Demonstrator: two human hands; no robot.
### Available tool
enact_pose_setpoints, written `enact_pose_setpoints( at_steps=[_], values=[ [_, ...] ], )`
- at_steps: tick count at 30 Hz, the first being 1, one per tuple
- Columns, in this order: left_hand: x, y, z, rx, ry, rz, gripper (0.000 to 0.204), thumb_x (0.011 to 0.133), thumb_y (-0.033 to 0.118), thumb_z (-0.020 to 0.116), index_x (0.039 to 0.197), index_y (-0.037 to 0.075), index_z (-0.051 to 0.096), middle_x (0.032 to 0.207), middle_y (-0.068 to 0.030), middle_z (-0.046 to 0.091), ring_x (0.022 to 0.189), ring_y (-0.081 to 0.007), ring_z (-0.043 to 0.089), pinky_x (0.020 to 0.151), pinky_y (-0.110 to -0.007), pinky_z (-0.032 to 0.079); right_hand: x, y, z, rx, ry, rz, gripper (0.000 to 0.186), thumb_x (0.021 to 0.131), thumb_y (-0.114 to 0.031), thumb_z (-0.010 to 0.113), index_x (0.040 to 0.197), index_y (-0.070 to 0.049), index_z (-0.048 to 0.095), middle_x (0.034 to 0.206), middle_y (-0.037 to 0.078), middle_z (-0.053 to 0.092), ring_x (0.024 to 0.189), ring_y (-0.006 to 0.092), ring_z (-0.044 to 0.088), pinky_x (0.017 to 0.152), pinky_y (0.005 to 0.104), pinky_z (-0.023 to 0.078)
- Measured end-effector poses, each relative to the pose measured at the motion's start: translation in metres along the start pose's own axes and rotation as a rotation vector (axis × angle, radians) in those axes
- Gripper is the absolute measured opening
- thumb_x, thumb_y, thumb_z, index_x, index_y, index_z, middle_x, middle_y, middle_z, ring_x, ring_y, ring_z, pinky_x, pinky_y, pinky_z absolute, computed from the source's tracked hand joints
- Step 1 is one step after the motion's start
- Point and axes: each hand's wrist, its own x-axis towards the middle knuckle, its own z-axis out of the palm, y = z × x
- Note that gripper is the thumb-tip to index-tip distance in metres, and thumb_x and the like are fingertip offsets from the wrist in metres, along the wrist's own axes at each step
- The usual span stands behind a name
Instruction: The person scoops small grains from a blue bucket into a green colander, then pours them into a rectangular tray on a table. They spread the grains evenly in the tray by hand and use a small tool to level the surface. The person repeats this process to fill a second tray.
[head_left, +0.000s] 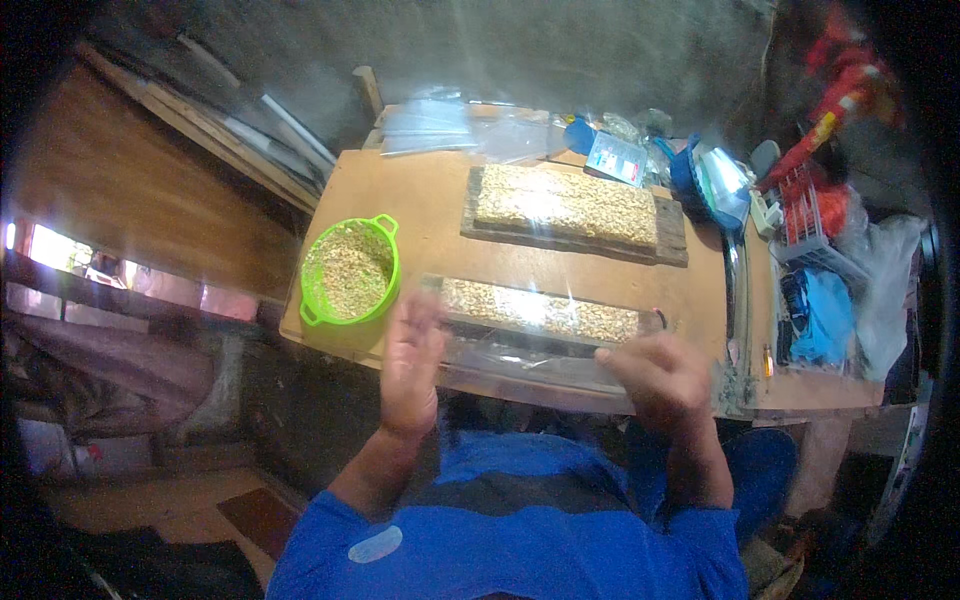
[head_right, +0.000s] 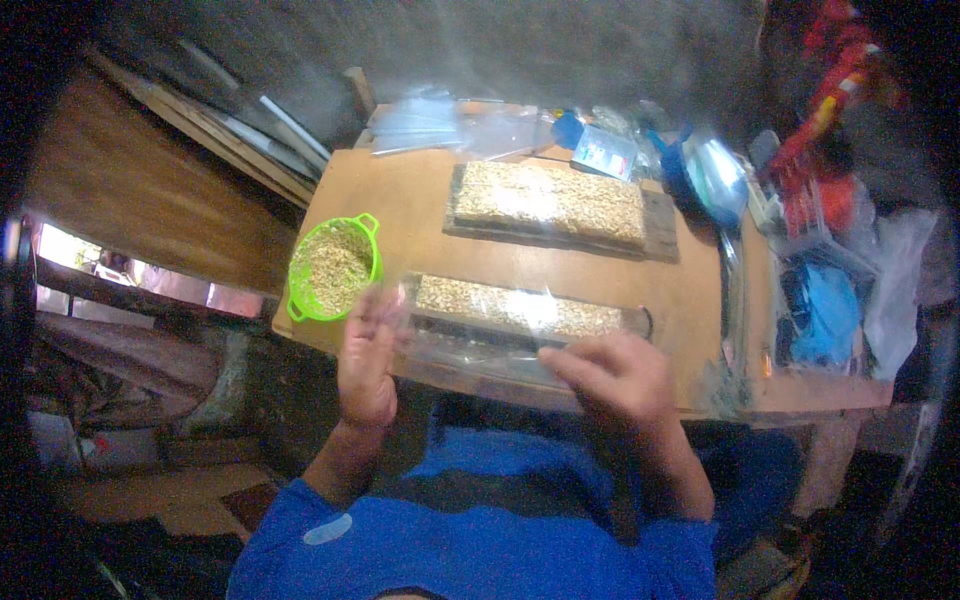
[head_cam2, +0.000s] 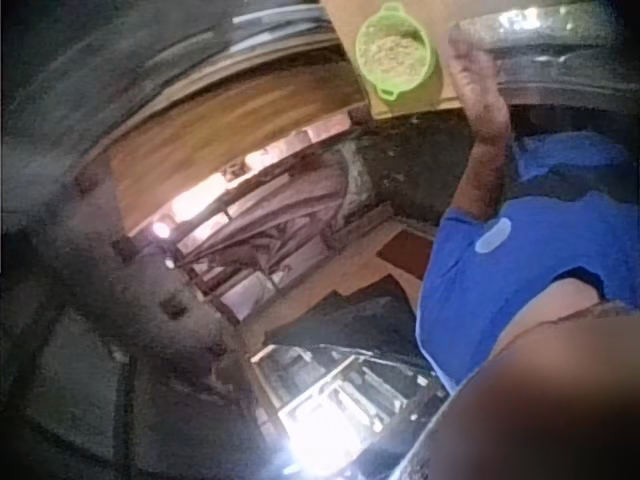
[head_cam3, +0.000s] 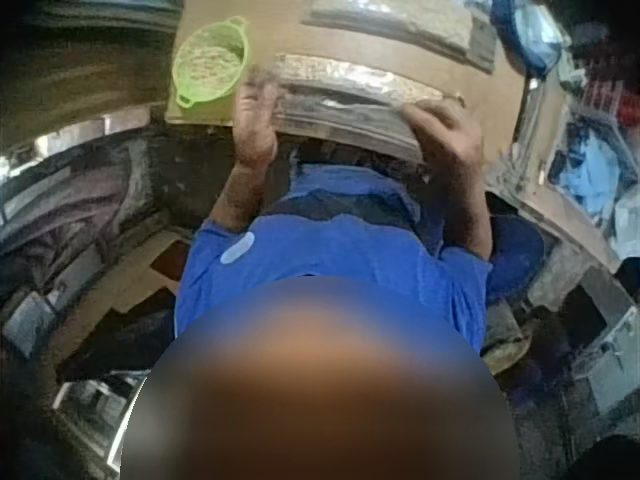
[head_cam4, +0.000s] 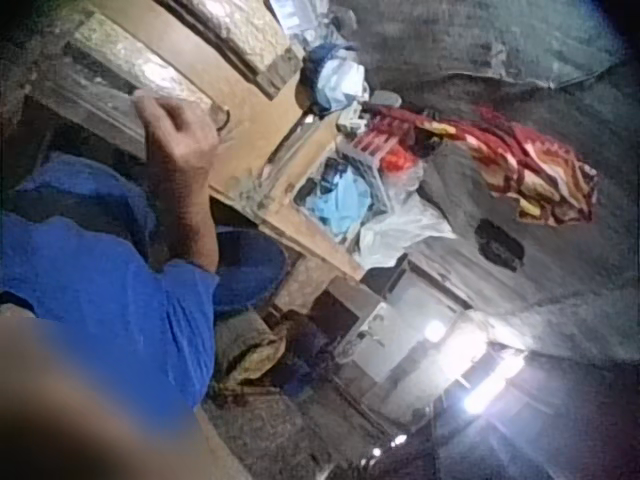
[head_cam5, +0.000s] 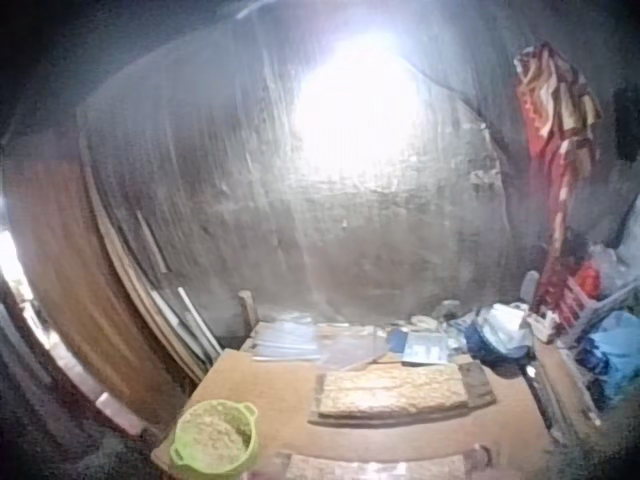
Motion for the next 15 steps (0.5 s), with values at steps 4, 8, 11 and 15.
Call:
enact_pose_setpoints(
  at_steps=[4,8,11,15],
  values=[
    [-0.005,0.035,0.002,0.432,-0.036,0.551,0.093,0.09,0.052,0.079,0.155,-0.005,0.043,0.16,-0.0287,0.037,0.155,-0.0331,0.029,0.127,-0.053,0.016,-0.002,-0.026,-0.002,-0.119,-0.279,-0.156,0.032,0.078,-0.008,0.072,0.108,-0.013,0.078,0.086,0.006,0.07,0.078,0.0235,0.07,0.065,0.0378,0.056],
    [-0.015,0.064,-0.009,1.001,-0.902,0.512,0.078,0.08,0.052,0.085,0.141,0.008,0.063,0.136,-0.0167,0.065,0.139,-0.0299,0.054,0.12,-0.059,0.028,-0.003,-0.042,0.017,0.063,-0.404,-0.137,0.035,0.08,-0.011,0.072,0.114,-0.013,0.075,0.086,0.007,0.07,0.078,0.0252,0.071,0.064,0.0401,0.056],
    [-0.018,0.053,-0.001,0.894,-0.923,0.468,0.031,0.086,0.03,0.082,0.11,0.011,0.075,0.103,-0.0083,0.075,0.101,-0.027,0.071,0.102,-0.048,0.048,-0.008,-0.045,0.021,0.167,-0.391,-0.043,0.029,0.082,-0.012,0.075,0.111,-0.011,0.074,0.087,0.009,0.071,0.079,0.0288,0.072,0.066,0.0428,0.057],
    [-0.014,0.047,-0.01,0.777,-0.853,0.395,0.011,0.089,0.016,0.078,0.096,0.008,0.075,0.088,-0.0088,0.073,0.085,-0.029,0.071,0.086,-0.043,0.052,-0.027,-0.029,0.014,0.317,-0.523,0.167,0.03,0.079,-0.012,0.08,0.109,-0.009,0.073,0.089,0.012,0.071,0.085,0.033,0.072,0.073,0.0434,0.057]
  ],
)
